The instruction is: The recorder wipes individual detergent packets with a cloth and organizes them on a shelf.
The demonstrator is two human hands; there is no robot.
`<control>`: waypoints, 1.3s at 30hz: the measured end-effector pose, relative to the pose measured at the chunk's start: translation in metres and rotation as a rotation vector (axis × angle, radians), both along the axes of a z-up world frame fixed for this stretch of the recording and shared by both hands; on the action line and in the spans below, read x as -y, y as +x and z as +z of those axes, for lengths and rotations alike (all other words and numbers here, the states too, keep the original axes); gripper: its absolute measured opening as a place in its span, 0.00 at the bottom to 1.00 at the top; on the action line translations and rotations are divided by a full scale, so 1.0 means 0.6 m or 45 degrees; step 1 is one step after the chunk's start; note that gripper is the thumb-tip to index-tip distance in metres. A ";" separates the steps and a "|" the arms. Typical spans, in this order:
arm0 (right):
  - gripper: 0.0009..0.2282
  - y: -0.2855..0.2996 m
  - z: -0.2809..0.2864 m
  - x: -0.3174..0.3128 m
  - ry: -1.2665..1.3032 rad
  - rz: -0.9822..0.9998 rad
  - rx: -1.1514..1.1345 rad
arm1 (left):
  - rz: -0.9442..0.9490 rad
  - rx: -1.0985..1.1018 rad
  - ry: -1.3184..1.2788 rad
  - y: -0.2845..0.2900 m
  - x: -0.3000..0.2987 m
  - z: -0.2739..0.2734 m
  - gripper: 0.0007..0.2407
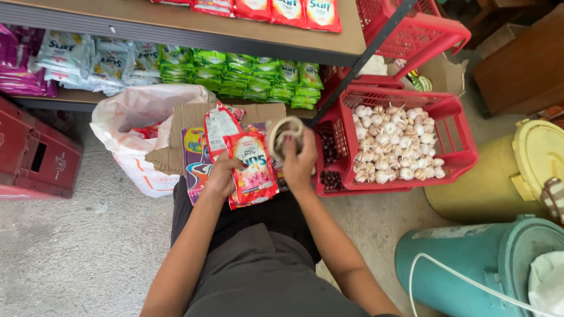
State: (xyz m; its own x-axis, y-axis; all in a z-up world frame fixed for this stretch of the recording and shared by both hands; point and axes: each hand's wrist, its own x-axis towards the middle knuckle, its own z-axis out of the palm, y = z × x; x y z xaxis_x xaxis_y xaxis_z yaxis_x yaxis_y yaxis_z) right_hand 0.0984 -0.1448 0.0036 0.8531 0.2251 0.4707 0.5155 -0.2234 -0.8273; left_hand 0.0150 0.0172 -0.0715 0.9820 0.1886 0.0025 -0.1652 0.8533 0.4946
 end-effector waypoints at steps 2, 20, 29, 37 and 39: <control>0.15 -0.033 0.023 -0.008 -0.182 0.237 0.598 | -0.008 -0.100 0.029 0.006 -0.001 -0.044 0.28; 0.11 0.040 -0.037 -0.041 -0.446 0.135 0.352 | 0.077 -0.166 0.034 0.005 0.003 -0.032 0.25; 0.15 -0.043 0.083 -0.003 -0.477 0.696 0.617 | -0.226 -0.278 -0.333 0.058 -0.016 0.034 0.25; 0.14 0.008 -0.012 -0.002 -0.451 0.527 0.178 | -0.184 -0.080 -0.088 0.068 -0.026 0.042 0.25; 0.14 -0.013 0.009 0.004 -0.491 0.721 0.371 | -0.181 -0.171 -0.050 0.067 -0.032 0.030 0.24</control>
State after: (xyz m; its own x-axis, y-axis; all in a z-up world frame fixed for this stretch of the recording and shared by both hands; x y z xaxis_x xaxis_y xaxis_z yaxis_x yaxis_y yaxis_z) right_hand 0.0907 -0.1469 0.0090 0.4100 0.7883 0.4589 0.8245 -0.1051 -0.5560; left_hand 0.0553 0.0361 -0.0536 0.9898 0.0456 -0.1348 0.0234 0.8823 0.4701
